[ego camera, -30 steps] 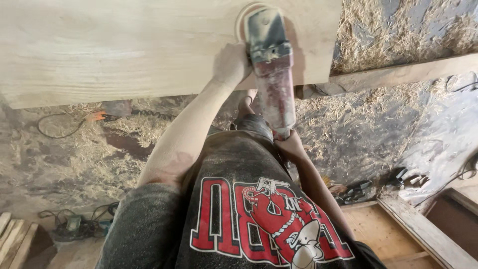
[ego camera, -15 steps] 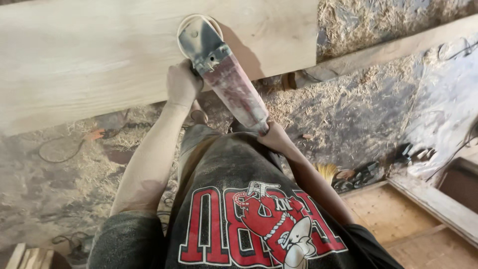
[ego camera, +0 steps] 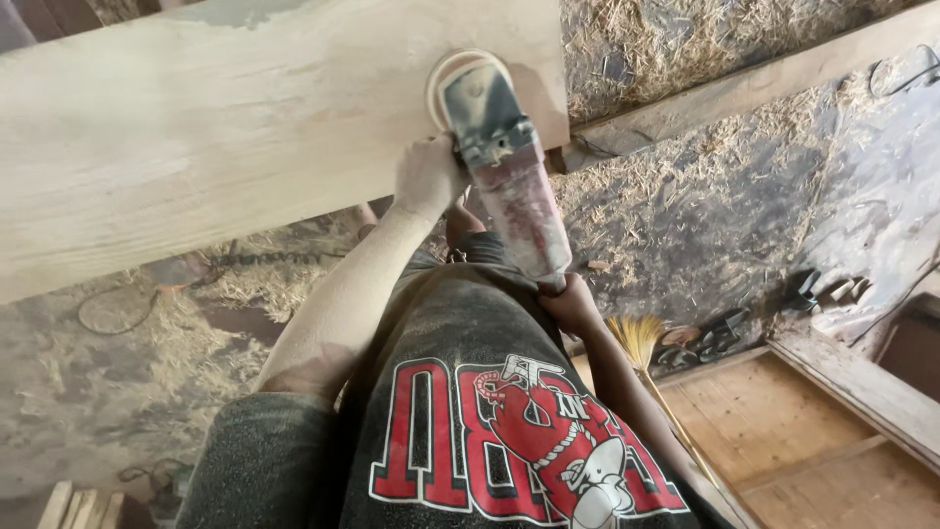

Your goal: The person positions a large wooden plank on supports, then uses a handheld electric sander to smooth the plank's surface. The person moves the sander back and forth across the wood, covering the entire area.

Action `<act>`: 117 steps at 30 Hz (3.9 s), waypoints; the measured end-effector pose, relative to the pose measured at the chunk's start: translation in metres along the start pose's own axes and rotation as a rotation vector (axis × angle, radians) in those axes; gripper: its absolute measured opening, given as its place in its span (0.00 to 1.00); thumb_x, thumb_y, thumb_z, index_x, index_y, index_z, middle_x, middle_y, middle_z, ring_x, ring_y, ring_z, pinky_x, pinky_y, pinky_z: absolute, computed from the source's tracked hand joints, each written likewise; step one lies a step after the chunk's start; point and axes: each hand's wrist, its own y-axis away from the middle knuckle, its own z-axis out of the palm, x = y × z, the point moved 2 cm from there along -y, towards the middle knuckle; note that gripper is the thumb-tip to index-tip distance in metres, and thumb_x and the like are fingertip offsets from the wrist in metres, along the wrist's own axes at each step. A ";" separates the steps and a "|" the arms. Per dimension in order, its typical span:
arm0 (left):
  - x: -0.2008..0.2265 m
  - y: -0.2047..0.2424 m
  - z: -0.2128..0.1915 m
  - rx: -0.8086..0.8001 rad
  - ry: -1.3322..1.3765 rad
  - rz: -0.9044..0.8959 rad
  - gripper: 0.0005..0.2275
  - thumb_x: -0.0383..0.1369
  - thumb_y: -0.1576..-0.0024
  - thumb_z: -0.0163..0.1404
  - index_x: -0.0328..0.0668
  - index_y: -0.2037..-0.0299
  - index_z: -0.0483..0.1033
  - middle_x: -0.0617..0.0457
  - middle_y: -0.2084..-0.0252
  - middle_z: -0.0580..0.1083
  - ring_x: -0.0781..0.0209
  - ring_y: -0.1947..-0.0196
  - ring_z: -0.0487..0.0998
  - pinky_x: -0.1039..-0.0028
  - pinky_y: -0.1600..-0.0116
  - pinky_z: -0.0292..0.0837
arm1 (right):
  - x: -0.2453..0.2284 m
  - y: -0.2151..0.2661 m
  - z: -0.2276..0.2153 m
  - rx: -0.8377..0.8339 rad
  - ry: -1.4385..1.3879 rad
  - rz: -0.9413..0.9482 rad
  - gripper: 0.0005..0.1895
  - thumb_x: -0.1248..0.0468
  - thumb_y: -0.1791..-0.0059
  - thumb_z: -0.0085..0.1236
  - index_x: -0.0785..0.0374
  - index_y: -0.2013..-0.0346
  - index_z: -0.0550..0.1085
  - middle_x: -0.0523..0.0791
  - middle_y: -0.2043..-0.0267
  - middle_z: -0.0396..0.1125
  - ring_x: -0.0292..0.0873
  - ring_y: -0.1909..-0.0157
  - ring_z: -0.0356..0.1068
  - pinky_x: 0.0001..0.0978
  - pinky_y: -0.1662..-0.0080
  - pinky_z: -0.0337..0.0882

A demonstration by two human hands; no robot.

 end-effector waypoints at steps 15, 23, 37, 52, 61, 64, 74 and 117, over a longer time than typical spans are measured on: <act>0.081 -0.077 0.026 0.192 0.066 0.192 0.04 0.29 0.55 0.58 0.36 0.76 0.80 0.37 0.77 0.77 0.41 0.75 0.81 0.54 0.68 0.76 | 0.001 -0.017 -0.046 0.030 -0.126 0.186 0.12 0.59 0.55 0.60 0.68 0.69 0.73 0.48 0.75 0.70 0.40 0.79 0.67 0.35 0.76 0.70; -0.001 -0.008 -0.031 0.223 0.014 0.016 0.02 0.24 0.46 0.53 0.32 0.68 0.78 0.35 0.73 0.77 0.43 0.73 0.81 0.57 0.64 0.78 | -0.045 -0.022 -0.016 -0.089 0.199 0.034 0.13 0.62 0.61 0.63 0.68 0.66 0.78 0.49 0.71 0.75 0.44 0.69 0.76 0.38 0.61 0.76; 0.053 -0.051 0.028 -0.050 0.082 0.044 0.07 0.24 0.43 0.49 0.39 0.71 0.79 0.42 0.74 0.79 0.49 0.77 0.82 0.58 0.67 0.78 | 0.020 -0.013 -0.032 0.090 -0.098 0.084 0.11 0.66 0.61 0.63 0.66 0.67 0.75 0.45 0.74 0.72 0.38 0.74 0.70 0.35 0.70 0.71; 0.021 0.021 -0.023 0.180 0.006 0.040 0.09 0.31 0.47 0.59 0.32 0.72 0.76 0.35 0.73 0.77 0.39 0.71 0.80 0.55 0.62 0.77 | -0.008 -0.007 -0.009 -0.063 0.164 0.004 0.15 0.63 0.61 0.63 0.69 0.63 0.79 0.51 0.70 0.76 0.45 0.68 0.77 0.39 0.61 0.75; 0.062 -0.006 0.034 -0.003 0.010 0.083 0.03 0.25 0.45 0.53 0.34 0.67 0.79 0.37 0.69 0.79 0.45 0.70 0.83 0.59 0.61 0.79 | 0.057 0.007 -0.030 0.061 -0.057 0.056 0.12 0.65 0.62 0.62 0.67 0.66 0.78 0.44 0.75 0.73 0.36 0.72 0.71 0.35 0.66 0.72; 0.074 -0.020 0.044 -0.043 -0.042 0.124 0.06 0.29 0.45 0.55 0.32 0.67 0.79 0.35 0.73 0.79 0.43 0.70 0.83 0.58 0.63 0.80 | 0.059 0.005 -0.029 0.073 -0.155 0.049 0.09 0.66 0.60 0.61 0.70 0.68 0.79 0.45 0.75 0.72 0.37 0.72 0.69 0.35 0.68 0.71; 0.024 -0.024 0.004 0.088 0.044 0.054 0.06 0.29 0.43 0.54 0.36 0.71 0.78 0.40 0.77 0.78 0.45 0.76 0.81 0.58 0.67 0.75 | -0.016 -0.012 -0.016 -0.048 0.008 0.088 0.12 0.60 0.59 0.66 0.66 0.67 0.78 0.47 0.72 0.75 0.37 0.75 0.73 0.33 0.67 0.75; -0.013 -0.033 -0.048 0.289 0.005 0.077 0.04 0.23 0.47 0.50 0.31 0.71 0.77 0.33 0.75 0.76 0.39 0.74 0.81 0.56 0.65 0.77 | -0.085 -0.037 -0.022 -0.168 0.130 0.052 0.13 0.63 0.58 0.60 0.70 0.63 0.76 0.50 0.68 0.75 0.43 0.69 0.76 0.35 0.63 0.79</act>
